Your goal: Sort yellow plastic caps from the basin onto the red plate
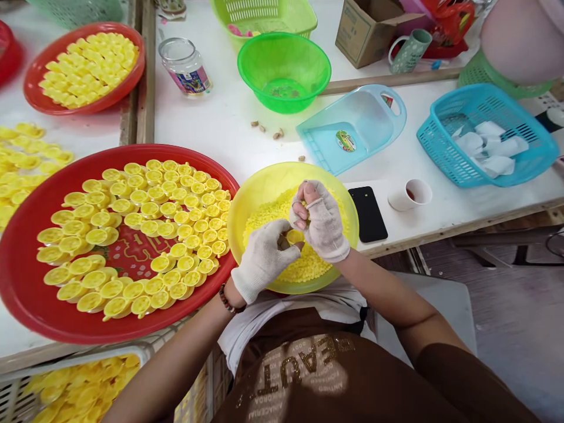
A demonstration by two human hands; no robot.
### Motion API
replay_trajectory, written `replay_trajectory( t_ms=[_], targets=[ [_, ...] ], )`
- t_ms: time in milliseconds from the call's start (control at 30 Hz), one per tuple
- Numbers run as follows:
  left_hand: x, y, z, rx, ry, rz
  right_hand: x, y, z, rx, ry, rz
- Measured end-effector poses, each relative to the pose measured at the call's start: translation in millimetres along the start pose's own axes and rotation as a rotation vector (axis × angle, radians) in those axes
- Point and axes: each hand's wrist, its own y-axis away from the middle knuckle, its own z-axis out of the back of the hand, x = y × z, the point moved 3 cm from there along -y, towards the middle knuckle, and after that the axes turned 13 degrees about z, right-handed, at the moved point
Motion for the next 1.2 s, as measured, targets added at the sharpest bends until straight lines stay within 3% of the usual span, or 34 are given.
replay_trajectory(
  t_ms=[267, 400, 533, 767, 833, 1067, 1200],
  targets=[
    [2, 7, 16.2, -0.031, -0.039, -0.029, 5, 2, 24, -0.036, 0.069, -0.054],
    [1, 9, 21.9, -0.034, -0.082, -0.038, -3, 7, 34, 0.053, 0.156, -0.086],
    [1, 14, 30.2, -0.091, -0.201, -0.068, -10, 14, 36, 0.221, 0.338, -0.083],
    [24, 32, 87.4, -0.222, -0.19, 0.037, -14, 22, 38, 0.386, 0.533, -0.084],
    [30, 35, 94.6, -0.222, -0.161, 0.061, -12, 22, 32, 0.436, 0.534, -0.064],
    [15, 25, 60.5, -0.085, -0.104, 0.034, -2, 22, -13, 0.631, 0.517, 0.135],
    [11, 26, 63.6, -0.086, -0.097, 0.045, 0, 20, -7, 0.593, 0.573, 0.154]
  ],
)
